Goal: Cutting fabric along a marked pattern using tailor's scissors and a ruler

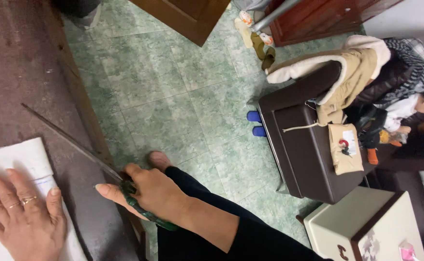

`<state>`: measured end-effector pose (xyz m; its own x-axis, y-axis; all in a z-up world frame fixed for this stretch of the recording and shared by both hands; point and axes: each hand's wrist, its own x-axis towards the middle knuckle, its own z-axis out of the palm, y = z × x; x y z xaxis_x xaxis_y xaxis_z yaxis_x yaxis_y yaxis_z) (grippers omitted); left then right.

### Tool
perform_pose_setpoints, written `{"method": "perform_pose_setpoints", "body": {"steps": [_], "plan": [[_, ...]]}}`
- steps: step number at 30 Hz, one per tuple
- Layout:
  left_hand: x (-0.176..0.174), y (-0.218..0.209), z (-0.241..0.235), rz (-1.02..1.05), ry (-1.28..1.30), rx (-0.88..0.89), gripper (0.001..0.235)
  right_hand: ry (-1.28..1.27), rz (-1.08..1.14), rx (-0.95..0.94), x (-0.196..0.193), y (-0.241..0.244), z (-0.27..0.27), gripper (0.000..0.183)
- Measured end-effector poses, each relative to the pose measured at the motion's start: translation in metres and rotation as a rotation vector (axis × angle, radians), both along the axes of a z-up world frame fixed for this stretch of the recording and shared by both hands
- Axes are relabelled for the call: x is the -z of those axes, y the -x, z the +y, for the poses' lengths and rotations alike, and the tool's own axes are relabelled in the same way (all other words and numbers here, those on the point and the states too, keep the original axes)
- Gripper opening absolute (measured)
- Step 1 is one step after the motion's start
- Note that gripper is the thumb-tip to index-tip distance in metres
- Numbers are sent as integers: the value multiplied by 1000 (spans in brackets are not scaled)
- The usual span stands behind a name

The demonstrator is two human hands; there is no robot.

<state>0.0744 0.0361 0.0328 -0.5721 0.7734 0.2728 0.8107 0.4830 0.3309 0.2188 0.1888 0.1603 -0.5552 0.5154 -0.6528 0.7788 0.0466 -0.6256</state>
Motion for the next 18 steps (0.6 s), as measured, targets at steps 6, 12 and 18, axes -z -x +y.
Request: {"method": "perform_pose_setpoints", "body": {"steps": [6,12,18], "plan": [[-3,25,-18,-26,41,-117,65,-213,32,-159,45,13,-3,52],[23,62,-38,-2,-5,-271,64,115,160,53,49,27,15,29],[27,71,-29,-7,113,-444,69,101,103,-100,61,54,34,36]]}}
